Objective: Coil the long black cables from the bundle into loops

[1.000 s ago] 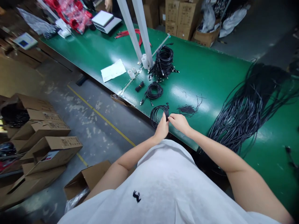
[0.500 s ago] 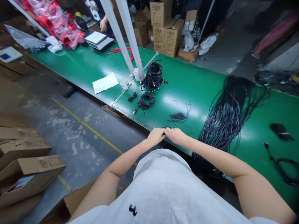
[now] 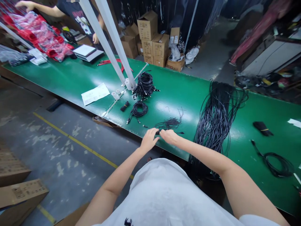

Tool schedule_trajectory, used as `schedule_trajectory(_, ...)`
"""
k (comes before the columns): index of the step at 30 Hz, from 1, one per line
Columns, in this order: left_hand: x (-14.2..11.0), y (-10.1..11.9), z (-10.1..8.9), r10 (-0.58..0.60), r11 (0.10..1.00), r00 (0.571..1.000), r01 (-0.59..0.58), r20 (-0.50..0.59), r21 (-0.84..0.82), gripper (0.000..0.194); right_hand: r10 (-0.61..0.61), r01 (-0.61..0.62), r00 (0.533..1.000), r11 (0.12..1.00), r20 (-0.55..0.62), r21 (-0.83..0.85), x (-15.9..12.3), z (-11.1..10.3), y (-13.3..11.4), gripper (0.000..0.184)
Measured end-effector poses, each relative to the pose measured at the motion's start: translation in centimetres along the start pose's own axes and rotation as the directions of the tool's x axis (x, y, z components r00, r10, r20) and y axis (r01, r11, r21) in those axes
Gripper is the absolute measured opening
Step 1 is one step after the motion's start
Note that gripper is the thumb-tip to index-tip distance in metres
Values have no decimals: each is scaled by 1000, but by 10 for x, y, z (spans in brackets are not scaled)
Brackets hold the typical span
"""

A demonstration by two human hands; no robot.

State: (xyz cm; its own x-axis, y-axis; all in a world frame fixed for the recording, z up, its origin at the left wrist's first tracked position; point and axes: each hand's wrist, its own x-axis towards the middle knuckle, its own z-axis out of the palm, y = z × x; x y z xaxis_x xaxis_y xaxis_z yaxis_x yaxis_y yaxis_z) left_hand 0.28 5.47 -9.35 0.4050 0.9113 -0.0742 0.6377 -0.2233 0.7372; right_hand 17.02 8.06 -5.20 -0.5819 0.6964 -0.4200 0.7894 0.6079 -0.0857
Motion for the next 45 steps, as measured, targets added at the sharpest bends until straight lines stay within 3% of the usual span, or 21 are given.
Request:
schedule_trajectory(2, 1, -8, -14, -60, 997, 997, 57, 51, 49, 48, -73, 73, 997, 997, 4, 2, -8, 1, -5, 34)
schedule_trajectory(4, 6, -8, -12, -158, 987, 977, 151, 144, 58, 36, -81, 81, 997, 997, 7, 1, -8, 2, -8, 34)
schedule_trajectory(6, 13, -3, 2, -238, 971, 965, 233, 111, 57, 29, -15, 15, 1000, 1000, 9, -1, -2, 1, -8, 34)
schedule_trajectory(9, 23, 13, 35, -287, 958, 958, 287, -5, 19, 42, 156, -156, 987, 988, 23, -2, 16, -2, -1, 30)
schedule_trajectory(12, 25, 31, 65, -255, 952, 967, 248, -16, -179, 60, 288, -288, 956, 958, 49, -14, 30, -4, 9, 25)
schedule_trajectory(14, 21, 37, 71, -103, 934, 985, 144, 140, -328, 60, 312, -312, 948, 950, 60, -22, 31, -3, 15, 25)
schedule_trajectory(16, 16, 35, 61, 75, 918, 949, 54, 307, -393, 39, 290, -289, 955, 957, 63, -26, 24, -1, 17, 23)
schedule_trajectory(17, 14, 30, 50, 106, 925, 943, 22, 316, -378, 28, 269, -268, 961, 963, 62, -26, 19, 0, 17, 24)
schedule_trajectory(19, 14, 16, 24, 44, 961, 990, -5, 135, -278, 28, 216, -215, 975, 976, 55, -24, 7, 2, 16, 29)
schedule_trajectory(21, 18, 2, 3, -21, 985, 996, 6, -84, -173, 35, 151, -151, 987, 988, 46, -20, -3, 4, 15, 33)
schedule_trajectory(22, 22, -4, -4, -32, 986, 995, 16, -93, -166, 43, 116, -115, 992, 993, 42, -15, -6, 6, 15, 34)
schedule_trajectory(24, 29, -12, -6, -56, 961, 993, 81, 99, -264, 55, 48, -48, 998, 999, 36, -3, -10, 8, 16, 35)
schedule_trajectory(26, 34, -13, 3, -77, 881, 929, 233, 362, -412, 54, 1, -1, 999, 1000, 37, 16, -10, 12, 18, 33)
schedule_trajectory(28, 38, -10, 18, -116, 782, 875, 373, 471, -499, 46, -12, 11, 999, 999, 40, 38, -9, 15, 20, 31)
schedule_trajectory(30, 41, -2, 37, -197, 731, 886, 419, 420, -539, 41, 16, -18, 999, 998, 38, 58, -5, 17, 21, 29)
schedule_trajectory(32, 44, 8, 55, -294, 729, 912, 407, 285, -550, 40, 88, -90, 996, 993, 26, 72, -1, 17, 21, 29)
schedule_trajectory(36, 39, 29, 75, -375, 749, 926, 326, 36, -577, 61, 279, -277, 960, 955, -7, 103, 7, 13, 28, 33)
schedule_trajectory(38, 29, 36, 68, -290, 817, 954, 285, 70, -502, 59, 330, -326, 944, 937, -14, 124, 5, 12, 34, 39)
schedule_trajectory(41, 15, 43, 35, -167, 957, 977, 194, 136, -216, 34, 296, -287, 955, 945, -35, 160, -5, 15, 41, 40)
schedule_trajectory(44, 18, 44, -3, -81, 996, 996, 82, -50, 30, 37, 191, -178, 980, 965, -50, 194, -16, 18, 42, 40)
schedule_trajectory(45, 23, 42, -11, -63, 996, 997, 65, -37, 65, 42, 149, -134, 987, 971, -61, 198, -19, 18, 42, 40)
